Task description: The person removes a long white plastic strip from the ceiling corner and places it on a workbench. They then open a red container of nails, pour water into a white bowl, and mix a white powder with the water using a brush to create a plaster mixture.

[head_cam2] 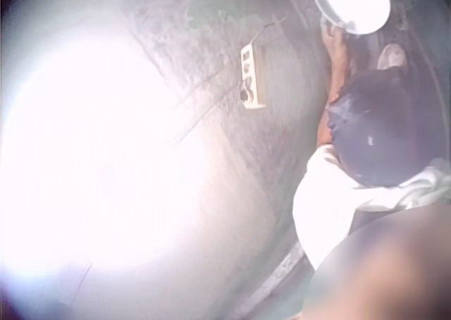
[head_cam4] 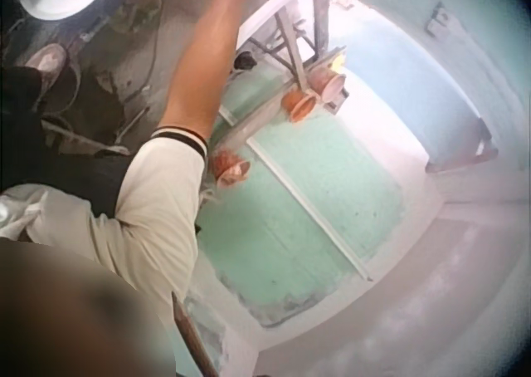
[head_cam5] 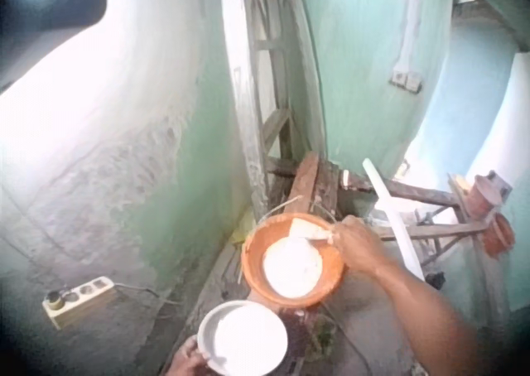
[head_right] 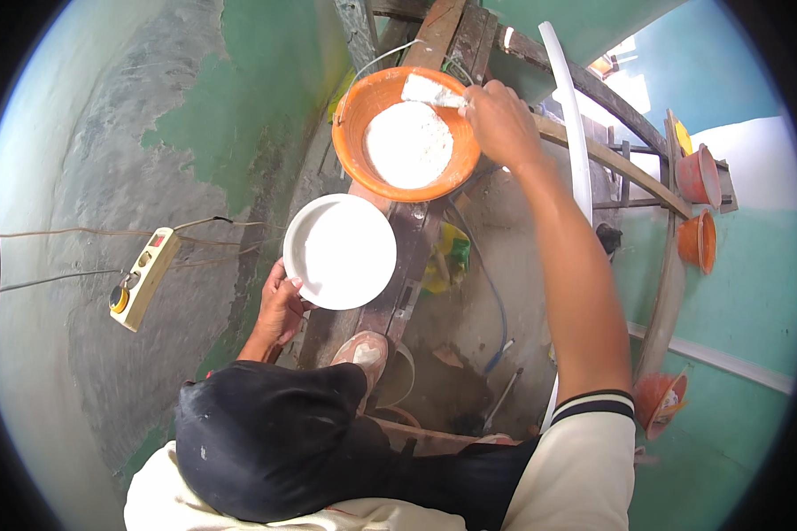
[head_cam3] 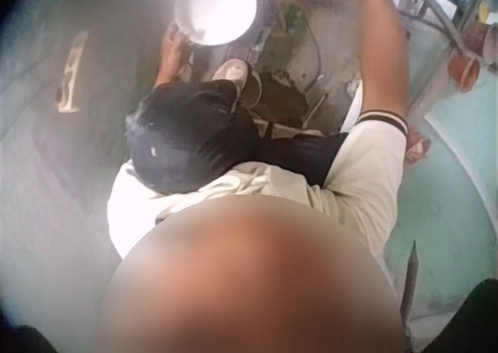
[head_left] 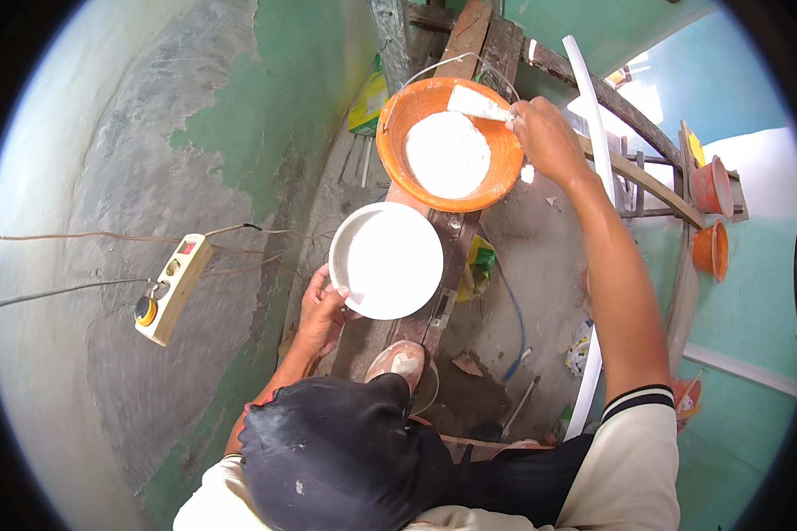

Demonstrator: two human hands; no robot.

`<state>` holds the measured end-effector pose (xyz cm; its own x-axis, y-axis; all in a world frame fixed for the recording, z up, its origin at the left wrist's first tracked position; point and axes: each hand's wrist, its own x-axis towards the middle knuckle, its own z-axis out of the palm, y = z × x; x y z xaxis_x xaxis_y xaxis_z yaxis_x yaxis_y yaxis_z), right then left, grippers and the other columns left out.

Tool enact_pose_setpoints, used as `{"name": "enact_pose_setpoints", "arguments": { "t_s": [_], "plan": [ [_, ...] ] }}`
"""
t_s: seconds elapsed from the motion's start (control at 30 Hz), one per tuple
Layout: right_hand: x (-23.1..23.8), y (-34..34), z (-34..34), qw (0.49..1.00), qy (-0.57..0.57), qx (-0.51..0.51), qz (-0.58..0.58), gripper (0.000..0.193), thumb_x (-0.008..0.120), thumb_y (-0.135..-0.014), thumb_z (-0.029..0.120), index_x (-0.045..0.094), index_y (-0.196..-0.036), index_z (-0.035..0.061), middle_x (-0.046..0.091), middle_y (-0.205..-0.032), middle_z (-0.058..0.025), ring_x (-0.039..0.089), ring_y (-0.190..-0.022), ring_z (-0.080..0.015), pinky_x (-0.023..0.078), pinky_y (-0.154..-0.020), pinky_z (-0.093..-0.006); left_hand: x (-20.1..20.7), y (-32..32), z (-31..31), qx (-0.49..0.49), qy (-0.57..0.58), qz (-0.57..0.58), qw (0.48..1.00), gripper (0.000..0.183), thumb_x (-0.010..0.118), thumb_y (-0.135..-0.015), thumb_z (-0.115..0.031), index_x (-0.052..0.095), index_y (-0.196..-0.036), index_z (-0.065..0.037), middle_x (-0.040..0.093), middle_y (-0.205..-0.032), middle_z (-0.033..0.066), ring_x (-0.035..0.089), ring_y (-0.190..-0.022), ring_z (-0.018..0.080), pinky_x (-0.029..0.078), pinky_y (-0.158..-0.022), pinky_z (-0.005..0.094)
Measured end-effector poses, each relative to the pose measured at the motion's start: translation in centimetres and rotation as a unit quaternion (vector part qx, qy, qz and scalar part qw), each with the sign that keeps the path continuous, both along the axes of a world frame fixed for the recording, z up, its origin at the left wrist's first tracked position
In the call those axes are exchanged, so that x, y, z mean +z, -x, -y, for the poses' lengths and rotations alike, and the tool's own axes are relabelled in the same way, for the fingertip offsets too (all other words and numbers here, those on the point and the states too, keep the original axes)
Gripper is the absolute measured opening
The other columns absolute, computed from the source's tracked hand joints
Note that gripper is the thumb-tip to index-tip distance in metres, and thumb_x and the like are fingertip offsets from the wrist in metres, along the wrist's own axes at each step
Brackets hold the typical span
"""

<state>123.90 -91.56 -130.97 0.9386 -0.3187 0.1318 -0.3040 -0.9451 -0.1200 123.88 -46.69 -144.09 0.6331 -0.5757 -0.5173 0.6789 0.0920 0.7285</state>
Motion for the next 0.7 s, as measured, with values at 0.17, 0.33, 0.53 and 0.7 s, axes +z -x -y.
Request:
{"name": "enact_pose_setpoints", "arguments": {
  "t_s": [0.17,0.33,0.53,0.7],
  "plan": [
    [-2.1,-1.5,2.0,0.993,-0.109,-0.044,-0.003,0.037,0.063,-0.105,0.026,0.066,-0.130,-0.0007,0.063,-0.124,-0.0233,0.063,-0.118,-0.0428,0.050,-0.103,-0.0503,-0.5,-1.1,0.0,0.013,-0.012,0.002,1.000,0.073,0.074,-0.090,-0.032,0.042,-0.151,-0.008,0.063,-0.134,0.0126,0.071,-0.114,0.0231,0.064,-0.088,0.0443],
    [-3.5,-2.8,1.6,0.988,-0.113,-0.098,-0.034,0.037,0.060,-0.107,0.026,0.067,-0.130,-0.0023,0.059,-0.125,-0.0278,0.063,-0.118,-0.0439,0.049,-0.104,-0.0497,-1.3,-2.2,-0.7,0.036,-0.009,-0.014,0.999,0.072,0.073,-0.092,-0.026,0.038,-0.153,-0.010,0.067,-0.130,0.0117,0.072,-0.112,0.0218,0.065,-0.085,0.0422],
    [-2.6,-2.0,1.7,0.993,-0.099,-0.061,-0.004,0.032,0.059,-0.106,0.024,0.069,-0.124,-0.0012,0.058,-0.121,-0.0246,0.062,-0.115,-0.0424,0.050,-0.101,-0.0491,-1.5,-2.6,-1.1,0.031,-0.011,-0.003,0.999,0.069,0.069,-0.094,-0.026,0.037,-0.153,-0.008,0.061,-0.139,0.0152,0.070,-0.119,0.0262,0.065,-0.095,0.0488],
    [0.2,0.8,-3.5,0.996,0.068,0.031,-0.051,0.021,0.064,-0.097,0.016,0.073,-0.107,0.0001,0.062,-0.115,-0.0184,0.062,-0.113,-0.0352,0.051,-0.096,-0.0476,-1.6,-2.8,-1.4,0.041,-0.015,-0.001,0.999,0.069,0.070,-0.093,-0.028,0.038,-0.152,-0.009,0.062,-0.137,0.0138,0.071,-0.117,0.0247,0.066,-0.091,0.0462]
  ]
}}
